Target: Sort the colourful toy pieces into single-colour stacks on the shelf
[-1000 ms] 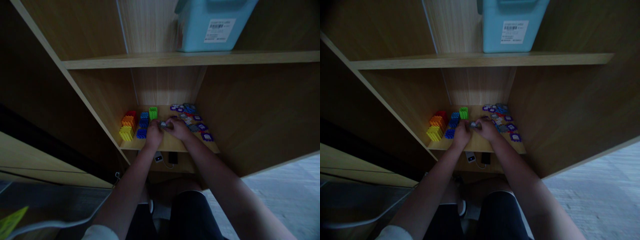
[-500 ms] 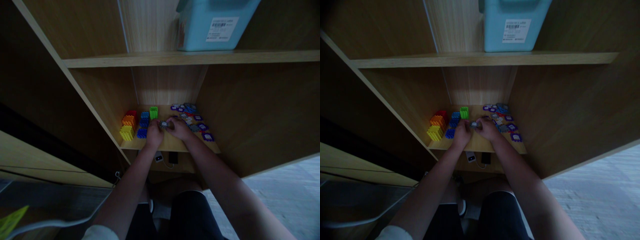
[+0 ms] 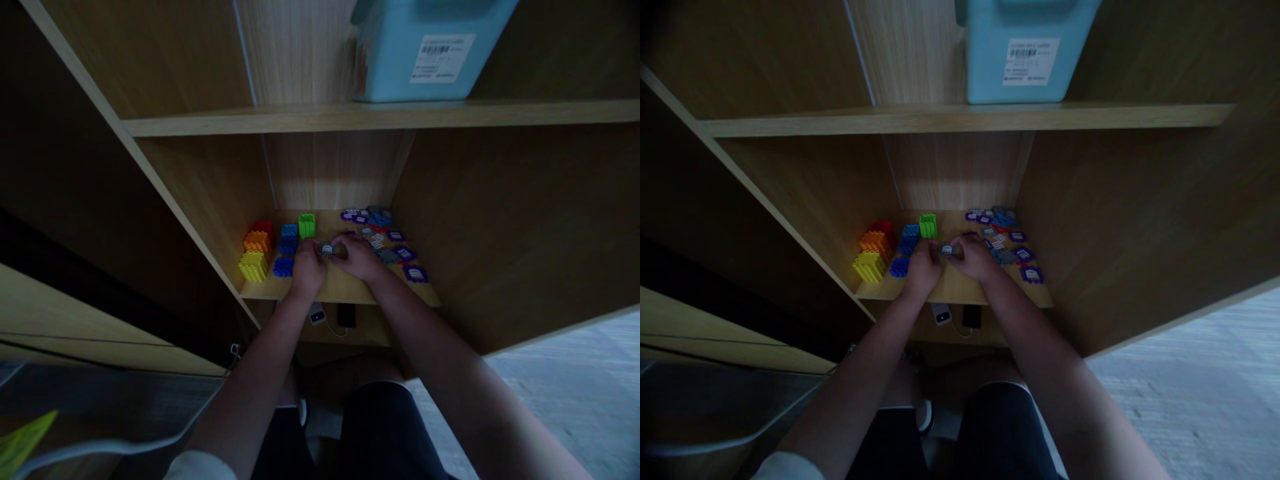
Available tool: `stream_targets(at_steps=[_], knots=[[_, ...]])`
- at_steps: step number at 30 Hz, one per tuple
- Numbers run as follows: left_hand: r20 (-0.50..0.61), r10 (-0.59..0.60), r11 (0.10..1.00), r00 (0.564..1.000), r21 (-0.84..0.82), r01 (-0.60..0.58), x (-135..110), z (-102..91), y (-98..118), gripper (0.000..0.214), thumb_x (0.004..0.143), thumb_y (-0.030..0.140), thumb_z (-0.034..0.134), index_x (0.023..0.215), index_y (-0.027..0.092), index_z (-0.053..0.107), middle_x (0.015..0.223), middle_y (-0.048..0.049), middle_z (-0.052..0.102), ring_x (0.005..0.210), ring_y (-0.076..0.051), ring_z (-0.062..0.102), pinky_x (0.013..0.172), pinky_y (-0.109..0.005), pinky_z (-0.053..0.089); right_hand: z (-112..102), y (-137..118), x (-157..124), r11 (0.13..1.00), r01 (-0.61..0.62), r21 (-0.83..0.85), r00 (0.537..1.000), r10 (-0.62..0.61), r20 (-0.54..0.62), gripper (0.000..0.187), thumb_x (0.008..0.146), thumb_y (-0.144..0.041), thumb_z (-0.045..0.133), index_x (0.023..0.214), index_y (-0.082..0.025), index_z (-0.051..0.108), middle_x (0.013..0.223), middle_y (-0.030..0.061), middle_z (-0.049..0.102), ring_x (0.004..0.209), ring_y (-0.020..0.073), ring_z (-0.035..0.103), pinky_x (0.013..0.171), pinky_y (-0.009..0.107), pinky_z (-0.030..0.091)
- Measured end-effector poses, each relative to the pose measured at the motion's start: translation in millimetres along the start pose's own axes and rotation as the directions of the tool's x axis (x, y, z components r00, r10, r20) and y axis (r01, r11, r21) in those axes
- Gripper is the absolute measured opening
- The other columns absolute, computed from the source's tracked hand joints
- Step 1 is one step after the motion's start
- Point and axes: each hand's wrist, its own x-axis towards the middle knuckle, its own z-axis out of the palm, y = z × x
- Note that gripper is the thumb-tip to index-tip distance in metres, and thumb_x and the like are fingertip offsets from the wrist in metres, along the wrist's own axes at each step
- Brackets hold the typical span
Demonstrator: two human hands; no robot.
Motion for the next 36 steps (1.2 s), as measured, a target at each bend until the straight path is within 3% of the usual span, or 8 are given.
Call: stream_targets(at_steps=[24, 30, 34, 36], knots=[[0.011, -0.003, 1.000, 1.000, 0.015, 0.003, 0.5, -2.5, 2.0, 0.028, 0.093, 0.000, 0.052, 0.110, 0.020, 0.061, 0.114, -0.0131, 0.073, 0.112, -0.026, 0.070, 0.104, -0.042, 0.056, -1.5, -0.3, 1.6, 1.000, -0.024, 0.008, 0.999, 0.024, 0.041, 0.028, 0.091, -0.030, 0.079, 0.118, -0.024, 0.071, 0.120, 0.0086, 0.078, 0.118, 0.0280, 0.068, 0.107, 0.041, 0.050], [0.011, 0.008, 0.999, 1.000, 0.032, -0.008, 0.6, -1.6, 0.1, 0.029, 0.091, -0.001, 0.054, 0.111, 0.019, 0.060, 0.113, -0.0131, 0.072, 0.112, -0.027, 0.070, 0.105, -0.043, 0.056, -2.1, -1.8, 0.9, 0.999, -0.024, -0.035, 0.999, 0.026, 0.048, 0.030, 0.094, -0.036, 0.077, 0.121, -0.025, 0.070, 0.122, 0.0088, 0.077, 0.121, 0.0297, 0.065, 0.107, 0.042, 0.048], [-0.007, 0.003, 0.999, 1.000, 0.034, -0.002, -0.2, -0.8, -0.5, 0.026, 0.092, 0.002, 0.054, 0.111, 0.020, 0.061, 0.113, -0.0136, 0.071, 0.113, -0.028, 0.069, 0.105, -0.044, 0.056, -9.1, -8.9, 1.2, 0.979, -0.170, -0.116, 0.985, 0.163, -0.063, 0.030, 0.102, -0.045, 0.064, 0.120, -0.022, 0.073, 0.128, 0.0155, 0.074, 0.125, 0.0364, 0.061, 0.109, 0.051, 0.045], [-0.018, 0.000, 0.999, 1.000, 0.035, 0.000, -0.5, -0.4, -0.6, 0.026, 0.092, 0.002, 0.054, 0.110, 0.020, 0.061, 0.114, -0.0139, 0.071, 0.114, -0.029, 0.069, 0.107, -0.045, 0.056, -14.1, -12.3, 0.3, 0.930, -0.334, -0.151, 0.933, 0.304, -0.192, 0.035, 0.107, -0.042, 0.053, 0.121, -0.018, 0.074, 0.131, 0.0216, 0.071, 0.129, 0.0421, 0.057, 0.110, 0.060, 0.041]])
